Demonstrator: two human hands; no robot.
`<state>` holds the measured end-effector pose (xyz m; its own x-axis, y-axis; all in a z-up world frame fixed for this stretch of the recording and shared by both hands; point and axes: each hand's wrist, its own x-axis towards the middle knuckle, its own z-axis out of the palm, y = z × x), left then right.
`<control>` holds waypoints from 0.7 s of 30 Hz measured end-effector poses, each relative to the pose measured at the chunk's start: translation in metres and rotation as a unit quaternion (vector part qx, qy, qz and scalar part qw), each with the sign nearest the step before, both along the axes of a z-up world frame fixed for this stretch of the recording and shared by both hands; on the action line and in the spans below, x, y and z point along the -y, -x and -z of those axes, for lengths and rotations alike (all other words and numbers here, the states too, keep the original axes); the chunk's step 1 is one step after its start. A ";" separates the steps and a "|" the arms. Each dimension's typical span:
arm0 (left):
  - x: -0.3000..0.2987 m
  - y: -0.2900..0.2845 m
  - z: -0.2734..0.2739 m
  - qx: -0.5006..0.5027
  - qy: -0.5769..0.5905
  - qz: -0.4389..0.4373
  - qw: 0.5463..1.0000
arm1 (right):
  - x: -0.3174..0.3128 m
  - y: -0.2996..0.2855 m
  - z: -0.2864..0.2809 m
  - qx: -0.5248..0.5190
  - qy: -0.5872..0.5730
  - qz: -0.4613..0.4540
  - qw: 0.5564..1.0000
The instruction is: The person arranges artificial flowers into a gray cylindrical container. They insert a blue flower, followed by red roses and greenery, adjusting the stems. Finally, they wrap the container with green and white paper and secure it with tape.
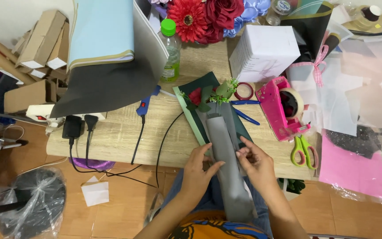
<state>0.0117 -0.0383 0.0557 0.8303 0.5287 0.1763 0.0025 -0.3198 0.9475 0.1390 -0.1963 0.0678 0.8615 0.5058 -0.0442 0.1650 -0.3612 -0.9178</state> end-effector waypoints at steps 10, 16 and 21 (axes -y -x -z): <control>0.002 0.003 0.008 0.067 -0.036 0.017 0.997 | -0.001 0.023 0.001 0.125 0.019 -0.035 0.991; 0.005 0.007 0.008 0.078 -0.045 0.037 0.995 | 0.001 0.031 0.000 0.145 0.066 -0.030 0.987; 0.011 0.008 0.011 0.081 -0.091 0.051 0.991 | -0.001 0.041 -0.008 0.189 0.083 -0.023 0.978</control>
<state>0.0035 -0.0490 0.0451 0.8306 0.3916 0.3960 -0.1858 -0.4755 0.8599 0.0976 -0.1951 0.0754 0.8087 0.5576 0.1871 0.5002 -0.4848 -0.7175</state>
